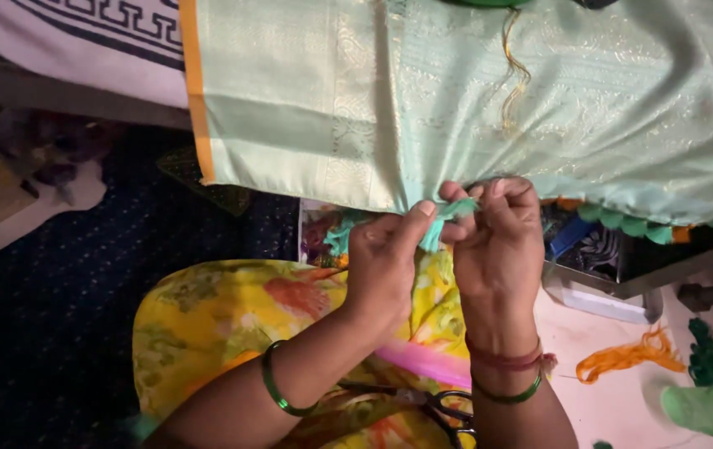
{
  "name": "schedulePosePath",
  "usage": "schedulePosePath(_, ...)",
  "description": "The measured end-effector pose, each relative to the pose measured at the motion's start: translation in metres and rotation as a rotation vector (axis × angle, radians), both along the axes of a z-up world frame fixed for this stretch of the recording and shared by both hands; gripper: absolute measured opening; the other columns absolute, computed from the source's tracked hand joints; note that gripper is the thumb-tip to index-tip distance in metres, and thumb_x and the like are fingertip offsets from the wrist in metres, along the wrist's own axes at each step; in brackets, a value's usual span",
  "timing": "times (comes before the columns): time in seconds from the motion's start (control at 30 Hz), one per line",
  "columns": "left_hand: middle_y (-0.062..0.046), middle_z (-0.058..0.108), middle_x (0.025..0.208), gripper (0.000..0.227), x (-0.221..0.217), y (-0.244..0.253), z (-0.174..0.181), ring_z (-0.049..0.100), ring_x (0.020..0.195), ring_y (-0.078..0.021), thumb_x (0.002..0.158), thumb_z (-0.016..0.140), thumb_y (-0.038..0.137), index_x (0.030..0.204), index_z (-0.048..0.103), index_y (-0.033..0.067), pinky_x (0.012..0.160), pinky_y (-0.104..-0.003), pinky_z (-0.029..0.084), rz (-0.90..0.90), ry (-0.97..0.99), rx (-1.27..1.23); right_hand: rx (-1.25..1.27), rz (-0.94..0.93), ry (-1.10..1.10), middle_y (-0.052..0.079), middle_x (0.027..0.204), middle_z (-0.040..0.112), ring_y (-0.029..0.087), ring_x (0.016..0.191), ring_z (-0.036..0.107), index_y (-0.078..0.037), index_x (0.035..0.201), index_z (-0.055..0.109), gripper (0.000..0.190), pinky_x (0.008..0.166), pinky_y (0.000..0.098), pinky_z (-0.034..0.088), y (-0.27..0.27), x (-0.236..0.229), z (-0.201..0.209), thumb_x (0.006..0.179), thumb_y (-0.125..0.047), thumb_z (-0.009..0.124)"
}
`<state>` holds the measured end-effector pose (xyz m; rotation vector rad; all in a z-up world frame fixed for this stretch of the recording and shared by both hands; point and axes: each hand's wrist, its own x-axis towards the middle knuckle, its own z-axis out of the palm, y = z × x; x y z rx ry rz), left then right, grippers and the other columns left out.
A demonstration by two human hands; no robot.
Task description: Attaching decorative tassels and pom-poms to the edge of a saree.
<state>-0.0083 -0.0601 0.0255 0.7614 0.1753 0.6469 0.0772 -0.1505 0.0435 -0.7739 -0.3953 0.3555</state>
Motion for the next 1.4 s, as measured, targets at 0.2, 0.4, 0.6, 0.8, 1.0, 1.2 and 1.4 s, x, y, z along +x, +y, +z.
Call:
schedulePosePath(0.2,-0.012,0.079,0.086,0.027,0.004,0.012,-0.006,0.07,0.078,-0.0123,0.099,0.069,0.017,0.088,0.075,-0.0065,0.08,-0.028,0.055,-0.08,0.066,0.011,0.019,-0.055,-0.079,0.006,0.094,0.065,0.033,0.101,0.071,-0.014,0.111,0.048,0.009,0.067,0.0333,0.054,0.007,-0.025,0.024,0.107,-0.013,0.056)
schedulePosePath(0.4,-0.002,0.077,0.09,0.015,0.012,0.023,-0.037,0.066,0.082,-0.0061,0.099,0.068,0.012,0.097,0.076,-0.0009,0.079,-0.024,0.053,-0.018,0.116,0.316,-0.006,-0.049,-0.331,0.012,0.088,0.063,0.02,0.082,0.057,-0.001,0.101,0.048,0.026,0.078,0.032,0.047,-0.017,-0.005,-0.027,0.117,-0.002,0.068)
schedulePosePath(0.6,-0.001,0.076,0.09,0.013,0.012,0.06,-0.051,0.061,0.081,-0.0049,0.097,0.074,0.011,0.101,0.077,-0.0007,0.076,-0.024,0.051,0.063,0.201,0.514,-0.208,0.099,-0.608,0.015,0.081,0.07,0.028,0.085,0.072,-0.001,0.092,0.063,0.015,0.08,0.0412,0.06,-0.093,-0.042,-0.013,0.105,-0.006,0.07)
schedulePosePath(0.8,-0.002,0.077,0.109,0.022,-0.051,0.14,-0.072,0.07,0.099,-0.0071,0.094,0.072,0.012,0.114,0.07,0.0064,0.09,-0.025,0.055,-0.08,0.312,0.613,-0.768,-0.485,-0.218,0.012,0.104,0.068,0.026,0.101,0.072,0.0,0.103,0.059,0.01,0.089,0.0399,0.063,-0.244,0.089,-0.184,0.105,0.008,0.065)
schedulePosePath(1.0,-0.004,0.077,0.102,0.014,-0.137,0.149,-0.122,0.071,0.093,-0.0218,0.09,0.073,0.009,0.103,0.078,0.0115,0.084,-0.037,0.057,0.009,0.706,1.241,-2.474,0.088,-0.846,0.011,0.082,0.079,0.023,0.074,0.074,-0.001,0.086,0.078,0.028,0.068,0.0366,0.059,-0.475,0.161,-0.488,0.091,-0.028,0.072)
schedulePosePath(1.2,-0.007,0.071,0.091,0.012,-0.158,0.09,-0.136,0.061,0.096,-0.0294,0.073,0.076,0.01,0.084,0.079,0.0137,0.085,-0.049,0.047,-0.148,0.686,1.635,-2.507,0.043,-0.322,0.009,0.069,0.074,0.026,0.07,0.074,-0.007,0.078,0.082,0.059,0.07,0.0417,0.056,-0.427,0.117,-0.444,0.105,-0.052,0.056)
schedulePosePath(1.4,-0.007,0.065,0.1,0.002,-0.158,0.068,-0.16,0.057,0.111,-0.0296,0.076,0.072,0.01,0.078,0.072,0.0105,0.089,-0.047,0.045,-0.112,0.78,1.907,-2.55,-0.294,-1.403,0.005,0.09,0.076,0.022,0.088,0.073,-0.014,0.09,0.077,0.019,0.072,0.0329,0.058,-0.421,0.164,-0.399,0.103,-0.026,0.07)
